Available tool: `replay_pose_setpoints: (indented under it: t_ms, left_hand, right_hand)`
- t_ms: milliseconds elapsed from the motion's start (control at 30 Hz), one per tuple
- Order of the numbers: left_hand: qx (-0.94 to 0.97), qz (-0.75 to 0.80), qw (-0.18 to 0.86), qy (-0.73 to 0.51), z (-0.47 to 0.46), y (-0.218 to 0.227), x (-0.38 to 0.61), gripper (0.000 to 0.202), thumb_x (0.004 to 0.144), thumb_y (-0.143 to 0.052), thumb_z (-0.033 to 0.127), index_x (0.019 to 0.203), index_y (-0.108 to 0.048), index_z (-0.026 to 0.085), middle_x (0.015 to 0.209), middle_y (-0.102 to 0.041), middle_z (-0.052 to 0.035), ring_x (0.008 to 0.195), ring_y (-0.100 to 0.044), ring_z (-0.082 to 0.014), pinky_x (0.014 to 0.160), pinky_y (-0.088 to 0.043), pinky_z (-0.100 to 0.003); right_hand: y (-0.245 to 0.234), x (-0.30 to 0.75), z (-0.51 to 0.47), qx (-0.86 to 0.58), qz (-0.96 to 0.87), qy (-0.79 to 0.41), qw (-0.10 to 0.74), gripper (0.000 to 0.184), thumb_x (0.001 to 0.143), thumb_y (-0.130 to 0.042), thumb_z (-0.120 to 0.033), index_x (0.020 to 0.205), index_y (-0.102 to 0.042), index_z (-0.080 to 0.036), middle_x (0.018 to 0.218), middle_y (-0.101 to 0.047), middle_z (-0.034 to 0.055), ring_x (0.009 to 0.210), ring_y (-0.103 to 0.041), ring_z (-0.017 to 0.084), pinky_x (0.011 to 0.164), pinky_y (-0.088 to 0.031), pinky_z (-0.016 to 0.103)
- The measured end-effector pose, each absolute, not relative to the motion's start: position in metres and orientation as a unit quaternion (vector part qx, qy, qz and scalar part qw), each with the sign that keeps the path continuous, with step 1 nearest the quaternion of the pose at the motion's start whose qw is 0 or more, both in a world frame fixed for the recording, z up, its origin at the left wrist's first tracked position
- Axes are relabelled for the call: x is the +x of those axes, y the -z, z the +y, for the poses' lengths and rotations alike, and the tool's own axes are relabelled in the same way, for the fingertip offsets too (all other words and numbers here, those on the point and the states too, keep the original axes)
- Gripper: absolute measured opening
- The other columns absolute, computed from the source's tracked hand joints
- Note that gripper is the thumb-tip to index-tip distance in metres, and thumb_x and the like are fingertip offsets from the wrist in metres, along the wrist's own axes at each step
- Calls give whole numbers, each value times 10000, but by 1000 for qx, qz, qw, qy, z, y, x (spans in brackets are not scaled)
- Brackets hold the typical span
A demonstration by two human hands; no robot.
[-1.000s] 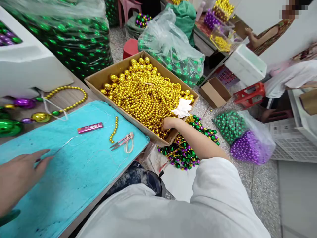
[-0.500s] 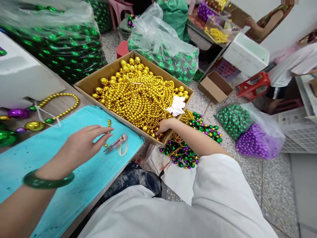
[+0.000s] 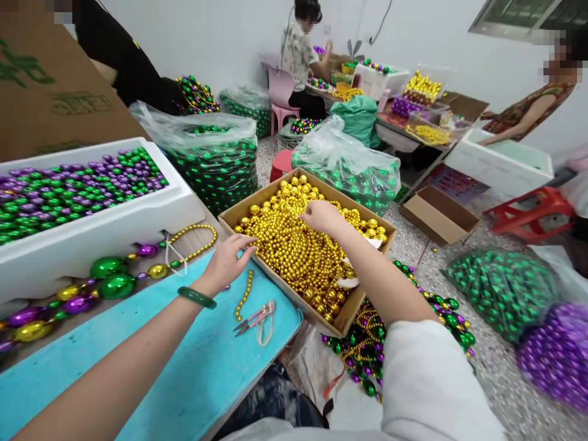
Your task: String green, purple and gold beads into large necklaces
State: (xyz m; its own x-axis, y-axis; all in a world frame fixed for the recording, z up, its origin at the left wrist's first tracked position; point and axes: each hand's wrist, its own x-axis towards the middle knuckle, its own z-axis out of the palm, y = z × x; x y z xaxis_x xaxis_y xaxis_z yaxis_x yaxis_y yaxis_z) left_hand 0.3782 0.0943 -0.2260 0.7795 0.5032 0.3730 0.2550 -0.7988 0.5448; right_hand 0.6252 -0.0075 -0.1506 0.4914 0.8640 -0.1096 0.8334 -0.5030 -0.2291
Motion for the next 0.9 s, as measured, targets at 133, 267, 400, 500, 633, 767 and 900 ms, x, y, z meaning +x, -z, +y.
replay_pose_setpoints:
  t_ms: [133,267,400,500,633,767,900]
  left_hand:
    - [896,178,295,-279,118,247,403,219,903,-517,251,1036,-653,143,1003,-653,-95,989,-611,-207,932,-491,-383]
    - [877,204,323,-292,122,263,419,135,887,-539,223,971,-623,158,983,-654,-86,980,-604,-214,918,-488,-398]
    - [863,213,336,-312,116,270,418,142,885,-559,238,1001,-583,161,1015,-645,-90,1002,-588,-217,924,-480,-396]
    - [855,223,348,-313,114,271,417,204,865,-584,247,1044,-553,153,1036,-632,-96,1002,-584,-222,914,-487,-397]
    - [854,255,339,-300,133,263,427,233,860,-572,234,1079,-523,171,1074,-604,-86,1024,-572,-213,929,-488,-383]
    - [921,305,188,-151,177,252,452,357,877,-486,162,1234,-499,164,1284,-509,-138,1199,-461,-271,1012,-432,-446]
    - [941,282,175,-69,202,249,478,386,861,-511,170,1241,-541,234,1290,-523,-117,1187,-454,-314,883,-501,-469]
  right_hand:
    - [157,647,99,-884,-442,-84,126,454,916,-506,-405,1261,-544,-111,1302,-590,176,1183,-545,261,953,-407,309]
    - [188,654,168,-899,-412,-98,111,586,903,-517,-366,1400,-384,-86,1436,-427,238,1248,-485,298,985,-395,360]
    - [218,647,192,-917,-379,-89,91,552,915,-455,-257,1423,-318,-87,1389,-437,261,1220,-489,319,944,-420,417]
    - [232,635,194,-925,-369,-54,79,556,929,-422,-239,1440,-270,-84,1386,-426,273,1239,-452,342,941,-416,464]
    - [240,621,188,-921,-384,-34,59,471,872,-527,-239,1323,-447,-129,1327,-516,219,1236,-438,339,953,-408,485]
    - [238,617,176,-917,-394,-30,52,361,854,-549,-267,1196,-559,-151,1246,-600,188,1202,-478,332,928,-429,458]
    - [231,612,162,-911,-408,-28,57,341,840,-570,-319,1122,-613,-134,1129,-667,187,1154,-538,331,916,-436,432]
